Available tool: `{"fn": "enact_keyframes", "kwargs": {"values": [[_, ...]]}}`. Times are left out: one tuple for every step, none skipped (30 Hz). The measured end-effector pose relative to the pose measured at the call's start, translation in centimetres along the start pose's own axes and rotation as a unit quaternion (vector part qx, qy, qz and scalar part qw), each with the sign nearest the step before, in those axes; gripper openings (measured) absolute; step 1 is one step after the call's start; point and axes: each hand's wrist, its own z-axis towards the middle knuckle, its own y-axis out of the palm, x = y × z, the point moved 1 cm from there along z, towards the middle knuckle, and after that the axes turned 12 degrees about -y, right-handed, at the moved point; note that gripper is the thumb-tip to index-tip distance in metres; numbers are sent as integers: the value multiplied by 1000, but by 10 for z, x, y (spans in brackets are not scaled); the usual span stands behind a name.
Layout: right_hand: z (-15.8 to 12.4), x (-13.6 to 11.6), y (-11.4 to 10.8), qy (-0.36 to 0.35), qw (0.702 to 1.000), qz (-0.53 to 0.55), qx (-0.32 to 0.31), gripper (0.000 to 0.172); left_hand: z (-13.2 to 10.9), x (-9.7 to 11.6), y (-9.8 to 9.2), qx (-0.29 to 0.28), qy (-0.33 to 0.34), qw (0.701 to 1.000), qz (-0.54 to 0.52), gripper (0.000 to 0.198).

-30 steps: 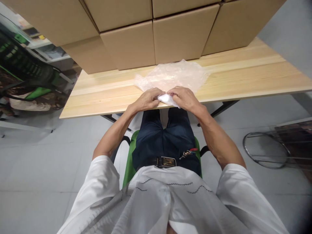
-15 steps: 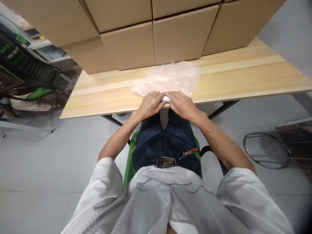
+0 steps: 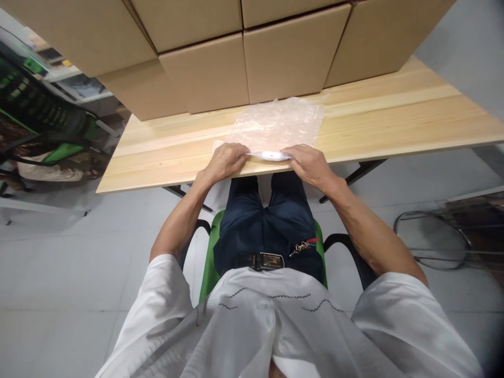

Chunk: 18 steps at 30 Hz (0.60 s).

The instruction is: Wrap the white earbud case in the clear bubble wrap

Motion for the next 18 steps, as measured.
{"fn": "enact_keyframes", "kwargs": {"values": [[-1,1,-1,3,1000,3,3,58,2,0,-6,-6,-11,1000,-15,32],[-1,2,-2,7,1000,5,7,57,4,0,-11,-10,-23,999,-30,31],[-2,3,-3,14,1000,6,12,56,5,0,-16,-16,-32,998,-46,30],[-3,4,-3,24,1000,5,18,55,7,0,-20,-23,-38,997,-62,29],[-3,5,-4,34,999,3,25,54,9,0,-24,-32,-42,995,-79,29],[-4,6,-5,45,999,0,32,53,11,0,-26,-43,-43,993,-99,30],[-5,6,-7,53,998,-1,37,52,12,0,-27,-53,-45,990,-120,31],[-5,7,-8,61,997,-1,40,50,14,-1,-28,-63,-48,987,-140,31],[-5,7,-10,67,997,1,42,49,15,-1,-28,-70,-53,983,-159,31],[-4,7,-11,73,996,3,41,47,16,-2,-28,-75,-61,980,-177,29],[-3,8,-13,80,996,6,41,45,17,-3,-27,-79,-70,976,-192,27],[-2,8,-15,87,995,8,40,44,17,-4,-26,-81,-81,972,-204,25],[-1,9,-16,96,995,11,40,43,17,-5,-25,-80,-92,970,-213,23],[1,10,-17,105,994,13,41,42,18,-6,-25,-77,-101,968,-216,22],[3,11,-18,115,992,14,42,41,18,-8,-24,-72,-109,968,-215,20],[5,12,-19,124,991,13,45,40,19,-11,-23,-65,-114,969,-208,18],[6,13,-19,132,990,9,47,39,20,-14,-23,-58,-119,972,-196,15],[8,14,-18,140,989,1,50,39,21,-18,-22,-51,-122,975,-178,12]]}}
